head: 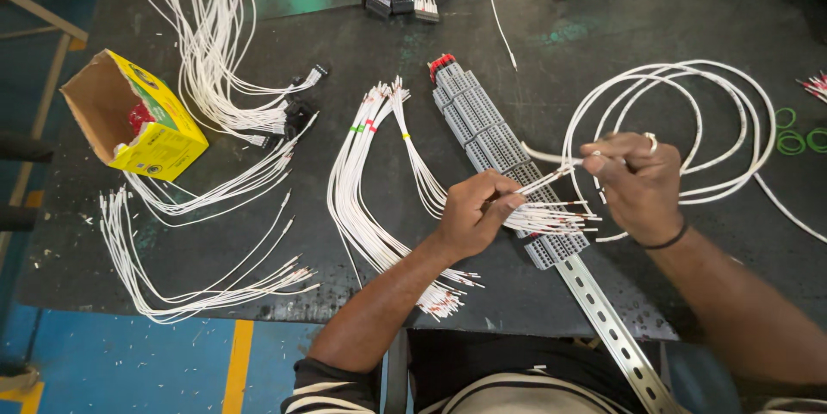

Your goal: The person inserts white insulated wires one at a time into the openings of a gray terminal block connector mounted on a metal DIN rail, pressing each wire into place. They gather the loose wires, bundle them with a green rubber band, and continue inserting more wires into the connector.

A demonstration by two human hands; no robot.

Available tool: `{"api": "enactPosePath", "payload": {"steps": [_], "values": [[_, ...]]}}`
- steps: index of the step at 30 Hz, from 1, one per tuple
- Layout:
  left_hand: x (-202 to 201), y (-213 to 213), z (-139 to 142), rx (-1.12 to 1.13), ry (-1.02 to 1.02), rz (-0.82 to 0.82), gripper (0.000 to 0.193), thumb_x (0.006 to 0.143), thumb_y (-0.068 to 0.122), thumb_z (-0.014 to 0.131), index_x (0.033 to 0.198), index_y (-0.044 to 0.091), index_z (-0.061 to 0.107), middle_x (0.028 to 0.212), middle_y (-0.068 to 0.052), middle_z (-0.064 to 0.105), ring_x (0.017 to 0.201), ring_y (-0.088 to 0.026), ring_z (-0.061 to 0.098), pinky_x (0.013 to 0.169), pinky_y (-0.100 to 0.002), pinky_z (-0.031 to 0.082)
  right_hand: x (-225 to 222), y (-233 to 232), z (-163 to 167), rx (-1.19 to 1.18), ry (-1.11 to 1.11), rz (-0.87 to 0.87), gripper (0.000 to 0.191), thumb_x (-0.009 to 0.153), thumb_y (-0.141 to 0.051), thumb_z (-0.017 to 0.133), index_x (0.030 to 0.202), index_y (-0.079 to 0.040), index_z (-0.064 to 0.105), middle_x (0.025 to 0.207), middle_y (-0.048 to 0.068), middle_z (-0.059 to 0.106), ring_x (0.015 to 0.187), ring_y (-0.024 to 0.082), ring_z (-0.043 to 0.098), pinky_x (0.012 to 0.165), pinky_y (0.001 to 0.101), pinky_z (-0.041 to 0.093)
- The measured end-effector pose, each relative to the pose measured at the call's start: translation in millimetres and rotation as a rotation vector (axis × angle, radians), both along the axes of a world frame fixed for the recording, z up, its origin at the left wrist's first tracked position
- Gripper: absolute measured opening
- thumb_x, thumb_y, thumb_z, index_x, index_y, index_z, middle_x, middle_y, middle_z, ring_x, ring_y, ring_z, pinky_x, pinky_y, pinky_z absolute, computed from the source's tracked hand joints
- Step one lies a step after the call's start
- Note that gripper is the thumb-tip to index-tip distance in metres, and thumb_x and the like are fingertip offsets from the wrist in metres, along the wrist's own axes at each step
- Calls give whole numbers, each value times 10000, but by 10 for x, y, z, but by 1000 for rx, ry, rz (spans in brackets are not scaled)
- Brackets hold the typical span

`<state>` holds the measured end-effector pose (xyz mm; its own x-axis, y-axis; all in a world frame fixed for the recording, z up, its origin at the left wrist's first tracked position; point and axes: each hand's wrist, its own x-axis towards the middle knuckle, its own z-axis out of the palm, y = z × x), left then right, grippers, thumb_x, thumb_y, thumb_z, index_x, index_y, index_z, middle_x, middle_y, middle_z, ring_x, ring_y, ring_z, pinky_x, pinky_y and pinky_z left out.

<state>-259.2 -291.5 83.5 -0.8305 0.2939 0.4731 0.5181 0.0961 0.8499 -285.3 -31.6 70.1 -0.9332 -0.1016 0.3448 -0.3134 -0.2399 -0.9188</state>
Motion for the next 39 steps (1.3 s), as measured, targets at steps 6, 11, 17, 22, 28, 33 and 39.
{"api": "enactPosePath", "payload": {"steps": [6, 11, 17, 22, 28, 33, 39], "values": [[-16, -1, 30, 1, 16, -32, 149, 1017, 155, 676, 1025, 7, 688, 898, -65, 662, 716, -118, 588, 650, -275, 467, -20, -37, 163, -270, -83, 142, 161, 934, 38, 676, 1091, 34, 713, 997, 134, 706, 839, 145, 617, 740, 259, 467], [-17, 6, 16, -33, 14, -27, 146, 1012, 153, 687, 1020, 7, 693, 884, -69, 659, 706, -128, 587, 649, -278, 466, -17, -1, 177, -155, 12, 208, 97, 967, 37, 677, 1047, 64, 724, 957, 130, 698, 812, 112, 597, 751, 246, 455], [-35, 19, 20, -19, 37, -33, 150, 1012, 161, 682, 1023, 11, 685, 886, -74, 665, 717, -144, 599, 655, -286, 473, -81, 9, 200, 211, 76, 216, 99, 924, 14, 705, 1018, 23, 737, 966, 99, 730, 844, 113, 652, 710, 247, 498], [-20, 37, -3, -25, 74, -18, 154, 1013, 174, 697, 994, 22, 676, 872, -74, 651, 738, -162, 619, 676, -297, 489, -28, -179, 208, 371, -23, 365, 169, 839, -6, 776, 1008, -11, 773, 890, 66, 748, 768, 81, 679, 619, 241, 521], [-38, 27, -30, -12, 41, 19, 158, 1013, 174, 694, 982, 20, 681, 863, -65, 654, 710, -138, 600, 644, -285, 467, -57, -178, 356, 284, -137, 291, 308, 810, 33, 754, 1115, 13, 714, 969, 100, 709, 854, 103, 685, 704, 241, 556], [-24, 31, -33, -1, 20, 47, 161, 1019, 175, 686, 985, 18, 683, 852, -48, 642, 685, -104, 563, 615, -269, 447, -113, -16, 459, -75, 105, 282, 76, 951, 26, 669, 1018, 1, 692, 1196, 162, 667, 1059, 185, 672, 874, 300, 573], [-21, 21, -20, -19, 21, 58, 154, 1012, 171, 689, 993, 19, 690, 848, -43, 642, 662, -95, 549, 590, -266, 424, -77, -35, 277, 79, 25, 113, 146, 962, 43, 654, 1099, 28, 700, 1049, 139, 703, 908, 171, 701, 815, 291, 593]]}}
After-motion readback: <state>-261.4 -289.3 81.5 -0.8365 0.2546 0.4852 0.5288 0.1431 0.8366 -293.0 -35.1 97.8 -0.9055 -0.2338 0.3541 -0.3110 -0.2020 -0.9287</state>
